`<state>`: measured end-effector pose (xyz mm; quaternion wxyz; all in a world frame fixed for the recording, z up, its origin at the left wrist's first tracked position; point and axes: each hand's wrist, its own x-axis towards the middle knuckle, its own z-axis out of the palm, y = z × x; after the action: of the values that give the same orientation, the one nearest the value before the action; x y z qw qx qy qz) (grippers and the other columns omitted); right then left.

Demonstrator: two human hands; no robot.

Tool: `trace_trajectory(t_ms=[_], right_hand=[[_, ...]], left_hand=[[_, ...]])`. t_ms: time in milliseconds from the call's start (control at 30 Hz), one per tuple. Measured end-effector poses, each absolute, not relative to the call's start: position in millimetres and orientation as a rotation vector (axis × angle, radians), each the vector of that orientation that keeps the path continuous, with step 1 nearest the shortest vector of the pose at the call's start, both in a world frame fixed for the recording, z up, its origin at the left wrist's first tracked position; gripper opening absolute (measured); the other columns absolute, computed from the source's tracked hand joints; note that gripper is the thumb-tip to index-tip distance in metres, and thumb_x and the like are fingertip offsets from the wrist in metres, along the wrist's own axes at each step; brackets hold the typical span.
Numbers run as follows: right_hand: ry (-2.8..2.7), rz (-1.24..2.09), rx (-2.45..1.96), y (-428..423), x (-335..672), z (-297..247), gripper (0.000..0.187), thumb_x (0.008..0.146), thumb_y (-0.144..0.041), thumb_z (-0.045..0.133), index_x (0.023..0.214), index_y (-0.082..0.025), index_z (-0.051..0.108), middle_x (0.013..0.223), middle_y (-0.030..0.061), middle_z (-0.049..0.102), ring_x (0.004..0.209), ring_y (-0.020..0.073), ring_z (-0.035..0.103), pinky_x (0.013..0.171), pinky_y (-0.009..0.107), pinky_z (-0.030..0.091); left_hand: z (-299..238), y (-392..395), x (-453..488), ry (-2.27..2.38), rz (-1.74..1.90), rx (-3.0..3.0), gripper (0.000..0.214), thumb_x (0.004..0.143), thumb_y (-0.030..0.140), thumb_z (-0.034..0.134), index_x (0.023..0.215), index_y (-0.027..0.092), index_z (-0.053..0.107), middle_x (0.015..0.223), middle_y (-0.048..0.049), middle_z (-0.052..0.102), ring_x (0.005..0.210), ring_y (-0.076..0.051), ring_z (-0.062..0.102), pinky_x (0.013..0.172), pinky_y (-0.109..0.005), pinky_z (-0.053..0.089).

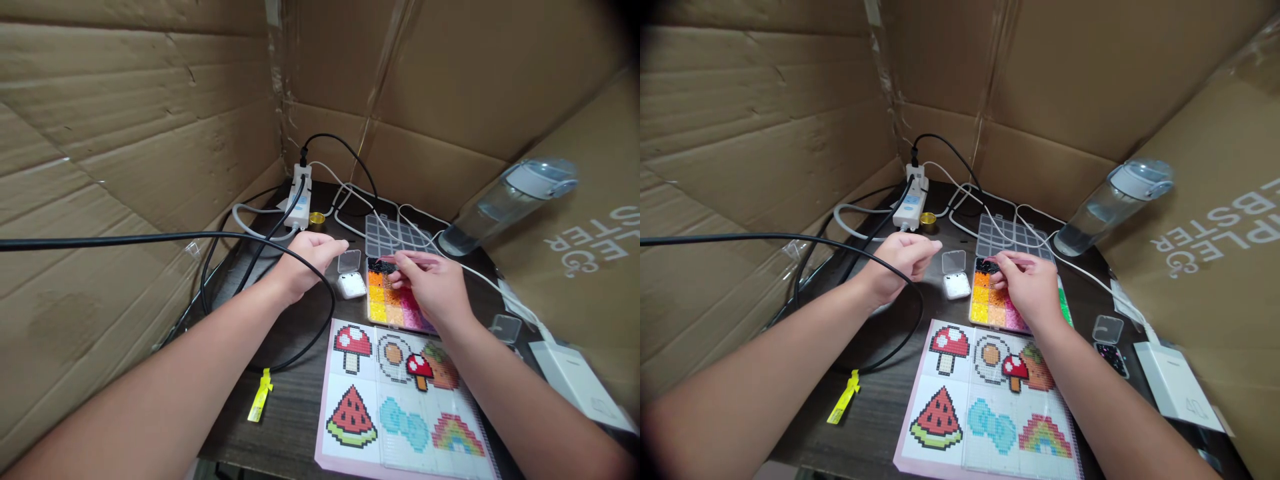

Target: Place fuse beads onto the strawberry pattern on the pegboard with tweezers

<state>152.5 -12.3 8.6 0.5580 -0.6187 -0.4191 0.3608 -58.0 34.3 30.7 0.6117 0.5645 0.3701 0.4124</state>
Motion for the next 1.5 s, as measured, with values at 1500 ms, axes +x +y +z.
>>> trace_trajectory(t_ms=[1500], right_hand=[[-1.022,0.062,-1.192,-38,166,38,0.017,0.086,-0.037,0.069,0.096,-0.024,0.071,0.082,0.0034,0.071,0.050,0.0133,0.062,0.051,0.033,0.054]], left_hand=[[26,37,-56,0.937,1.060,1.334,0.051,0.070,0.019,0.068,0.054,0.021,0.020,0.051,0.0085,0.016,0.042,-0.002,0.017,0.045,-0.023,0.009]])
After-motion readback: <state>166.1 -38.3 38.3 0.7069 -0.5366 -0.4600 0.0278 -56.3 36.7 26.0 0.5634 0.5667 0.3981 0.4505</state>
